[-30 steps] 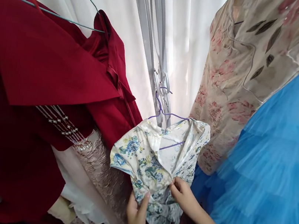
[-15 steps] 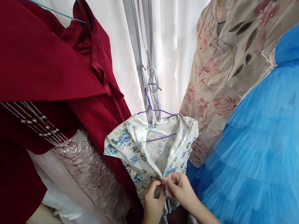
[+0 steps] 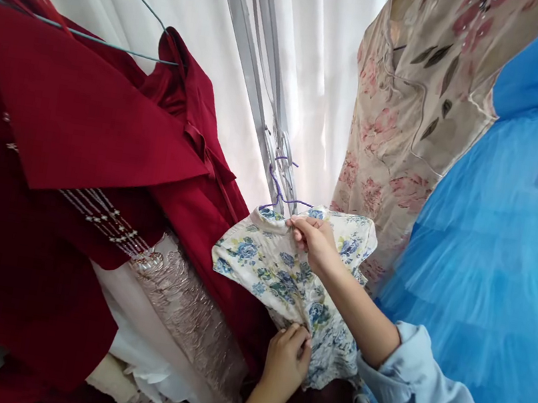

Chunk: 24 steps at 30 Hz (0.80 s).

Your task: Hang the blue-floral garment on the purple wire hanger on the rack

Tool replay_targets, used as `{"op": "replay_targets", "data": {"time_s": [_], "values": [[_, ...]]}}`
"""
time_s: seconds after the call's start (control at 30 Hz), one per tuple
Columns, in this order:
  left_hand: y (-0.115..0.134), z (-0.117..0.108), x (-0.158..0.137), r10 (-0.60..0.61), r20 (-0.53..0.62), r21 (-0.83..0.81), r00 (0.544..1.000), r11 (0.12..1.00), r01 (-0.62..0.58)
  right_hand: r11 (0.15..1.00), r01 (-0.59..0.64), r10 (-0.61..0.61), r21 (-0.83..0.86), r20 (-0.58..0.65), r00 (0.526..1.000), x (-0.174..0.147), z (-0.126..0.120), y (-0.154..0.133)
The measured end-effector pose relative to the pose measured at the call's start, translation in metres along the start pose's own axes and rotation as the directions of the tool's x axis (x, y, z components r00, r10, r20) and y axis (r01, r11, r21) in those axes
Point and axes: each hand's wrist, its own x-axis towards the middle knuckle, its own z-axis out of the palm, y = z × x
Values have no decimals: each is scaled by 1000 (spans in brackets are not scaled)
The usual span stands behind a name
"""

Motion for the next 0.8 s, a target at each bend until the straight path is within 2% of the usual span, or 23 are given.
{"op": "replay_targets", "data": {"time_s": [0.07,0.1,0.2,0.23,0.27,0.37,0.43,0.53,0.6,0.67,0.73,0.8], "values": [[-1,-14,11,15,-9,-77,1000,997,-15,999,28,-27,-18,13,1000,-4,-1,-1],[-1,-24,20,1,-55,-131,999,991,-8,998,45,-45,-35,20,999,-7,-2,-1],[5,-68,61,-90,-289,-267,953,964,10,992,88,-84,-88,54,995,-19,-9,2],[8,-85,78,-75,-344,-277,936,961,-25,990,93,-86,-103,67,994,-22,-12,3],[11,-101,94,-30,-369,-266,929,961,-75,989,94,-85,-115,79,993,-23,-14,4],[18,-135,137,114,-313,-136,943,977,-164,985,89,-72,-146,116,991,-22,-19,8],[21,-142,154,178,-308,-26,935,980,-195,981,86,-62,-171,142,988,-17,-22,11],[25,-140,163,215,-412,22,885,974,-226,972,69,-38,-224,140,989,-8,-29,22],[27,-140,165,177,-513,-41,840,972,-230,963,58,-26,-264,124,992,-6,-35,34],[23,-147,167,70,-641,-140,764,968,-207,950,39,-5,-310,112,994,-9,-43,48],[9,-162,169,-79,-753,-253,653,951,-177,944,-8,52,-331,123,991,-17,-54,61],[-17,-177,170,-234,-813,-368,534,916,-160,944,-74,132,-321,161,978,-29,-65,70]]}}
